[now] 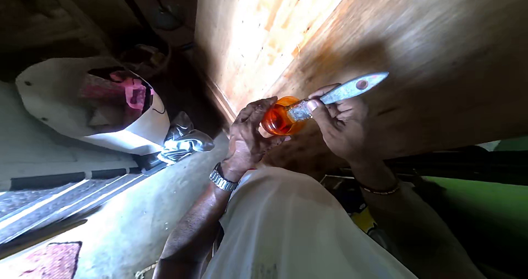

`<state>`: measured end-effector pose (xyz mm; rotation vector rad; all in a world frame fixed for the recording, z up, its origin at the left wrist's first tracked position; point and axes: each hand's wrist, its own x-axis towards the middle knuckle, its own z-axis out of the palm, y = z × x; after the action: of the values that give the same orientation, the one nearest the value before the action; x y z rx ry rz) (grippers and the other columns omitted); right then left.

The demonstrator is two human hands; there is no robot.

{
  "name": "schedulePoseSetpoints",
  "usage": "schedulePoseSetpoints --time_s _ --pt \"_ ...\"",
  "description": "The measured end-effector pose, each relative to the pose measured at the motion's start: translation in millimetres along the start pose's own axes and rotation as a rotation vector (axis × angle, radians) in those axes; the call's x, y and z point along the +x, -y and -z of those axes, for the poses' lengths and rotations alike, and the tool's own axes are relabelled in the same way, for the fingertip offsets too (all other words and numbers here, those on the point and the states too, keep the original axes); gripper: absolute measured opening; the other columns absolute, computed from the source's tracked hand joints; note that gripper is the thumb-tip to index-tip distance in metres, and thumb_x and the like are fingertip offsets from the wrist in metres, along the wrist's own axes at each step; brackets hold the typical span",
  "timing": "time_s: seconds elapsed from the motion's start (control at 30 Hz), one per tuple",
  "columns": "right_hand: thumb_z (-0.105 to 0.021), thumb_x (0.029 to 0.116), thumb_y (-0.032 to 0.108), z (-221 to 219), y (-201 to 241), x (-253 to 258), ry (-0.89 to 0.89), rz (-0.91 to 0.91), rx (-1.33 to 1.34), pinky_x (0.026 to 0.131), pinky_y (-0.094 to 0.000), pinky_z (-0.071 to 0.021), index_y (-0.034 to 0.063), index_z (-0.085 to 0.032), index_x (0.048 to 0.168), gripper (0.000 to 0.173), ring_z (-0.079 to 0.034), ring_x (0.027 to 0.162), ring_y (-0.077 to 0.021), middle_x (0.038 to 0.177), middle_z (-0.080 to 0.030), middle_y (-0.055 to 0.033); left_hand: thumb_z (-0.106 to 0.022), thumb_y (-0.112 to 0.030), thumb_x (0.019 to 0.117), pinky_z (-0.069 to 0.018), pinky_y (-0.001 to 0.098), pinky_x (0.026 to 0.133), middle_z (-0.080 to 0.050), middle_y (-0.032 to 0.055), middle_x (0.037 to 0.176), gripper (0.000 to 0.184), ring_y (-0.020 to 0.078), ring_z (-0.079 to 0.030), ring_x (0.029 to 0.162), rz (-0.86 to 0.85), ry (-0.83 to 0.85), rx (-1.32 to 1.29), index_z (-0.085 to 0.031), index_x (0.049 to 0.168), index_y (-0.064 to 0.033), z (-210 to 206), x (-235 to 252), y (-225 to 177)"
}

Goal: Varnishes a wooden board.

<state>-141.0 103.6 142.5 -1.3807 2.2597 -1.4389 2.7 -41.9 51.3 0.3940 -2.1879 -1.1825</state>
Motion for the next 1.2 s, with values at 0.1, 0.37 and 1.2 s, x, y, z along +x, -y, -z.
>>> schedulePoseSetpoints --time_s 0.1,0.37,1.2 --pt "-0.067 0.0984 0.008 2 2 1 -0.006 -0.012 0.007 0.06 -0.0167 -0.0562 0.0028 -0.067 0.113 0.016 -0.064 0.069 -0.0016 0.089 -0.07 -0.0003 -0.093 -0.039 0.0703 -0.055 0.0319 0.096 -0.061 0.0062 0.14 0.083 0.0146 -0.061 0.123 -0.004 0.014 0.008 -0.06 0.142 -0.0116 -2 2 0" --pt "-0.068 0.0982 0.011 2 -5 3 0.016 -0.05 -0.029 0.051 -0.0173 -0.0532 0.0063 -0.068 0.114 0.016 -0.061 0.059 -0.0014 0.085 -0.07 0.0016 -0.094 -0.036 0.0698 -0.0529 0.0332 0.101 -0.061 0.0059 0.141 0.083 0.0153 -0.061 0.124 -0.004 0.031 0.034 -0.06 0.142 -0.0117 -3 9 3" --pt "-0.049 0.1095 0.022 29 -55 31 -0.397 -0.776 0.972 0.068 -0.0378 -0.064 -0.0054 -0.058 0.112 0.029 -0.072 0.072 -0.0235 0.088 -0.07 -0.0167 -0.091 -0.048 0.0672 -0.0599 0.032 0.078 -0.068 0.0081 0.13 0.083 0.0149 -0.069 0.105 -0.007 0.042 -0.076 -0.065 0.137 -0.0112 -63 80 22"
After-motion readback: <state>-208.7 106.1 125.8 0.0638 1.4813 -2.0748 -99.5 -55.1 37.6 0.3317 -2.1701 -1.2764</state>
